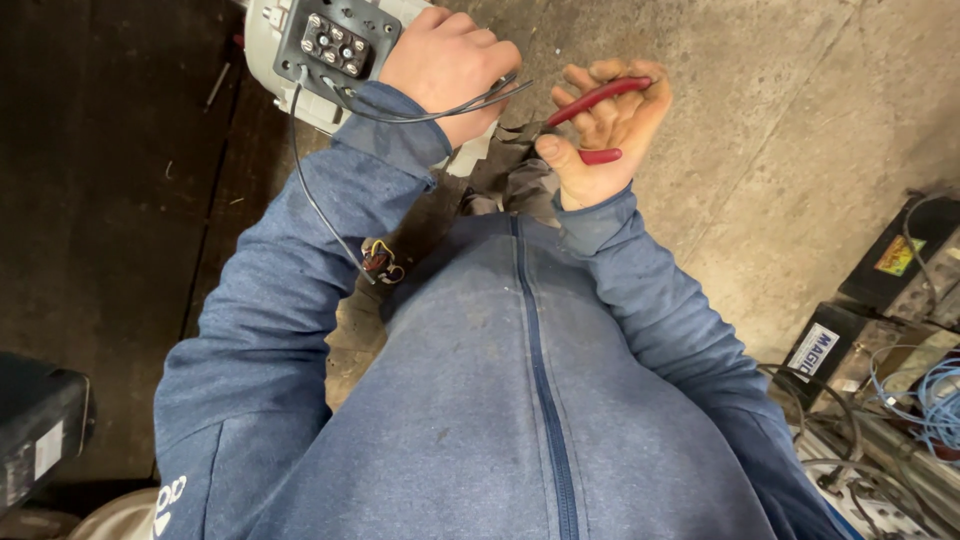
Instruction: The person fits a white plastic impeller onto the shaft of an electric pump motor, then taps the pump housing with a hammer to seat it. They use pliers on a fitting at the pump base and finally wipe the pump housing with a cloth.
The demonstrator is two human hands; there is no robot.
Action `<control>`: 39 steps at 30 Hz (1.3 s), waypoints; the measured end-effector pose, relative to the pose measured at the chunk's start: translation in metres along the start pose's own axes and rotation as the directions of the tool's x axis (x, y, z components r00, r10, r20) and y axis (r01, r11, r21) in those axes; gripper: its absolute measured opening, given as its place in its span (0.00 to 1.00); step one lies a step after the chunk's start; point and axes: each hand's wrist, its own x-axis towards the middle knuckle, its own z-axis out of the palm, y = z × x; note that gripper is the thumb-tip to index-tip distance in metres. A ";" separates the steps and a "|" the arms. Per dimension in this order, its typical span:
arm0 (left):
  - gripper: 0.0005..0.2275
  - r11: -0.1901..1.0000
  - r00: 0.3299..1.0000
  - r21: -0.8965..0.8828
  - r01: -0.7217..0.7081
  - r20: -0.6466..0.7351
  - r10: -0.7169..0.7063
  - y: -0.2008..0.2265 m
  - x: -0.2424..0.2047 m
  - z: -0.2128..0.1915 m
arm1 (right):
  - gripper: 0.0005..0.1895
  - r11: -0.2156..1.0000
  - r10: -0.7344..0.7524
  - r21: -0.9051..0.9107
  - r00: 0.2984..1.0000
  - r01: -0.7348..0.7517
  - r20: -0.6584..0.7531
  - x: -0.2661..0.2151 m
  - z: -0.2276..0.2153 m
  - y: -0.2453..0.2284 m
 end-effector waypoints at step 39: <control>0.45 -0.444 0.835 -0.876 0.190 0.382 -0.396 0.109 -0.116 0.143 | 0.54 0.999 -0.007 0.036 0.999 0.006 0.033 0.016 -0.003 0.006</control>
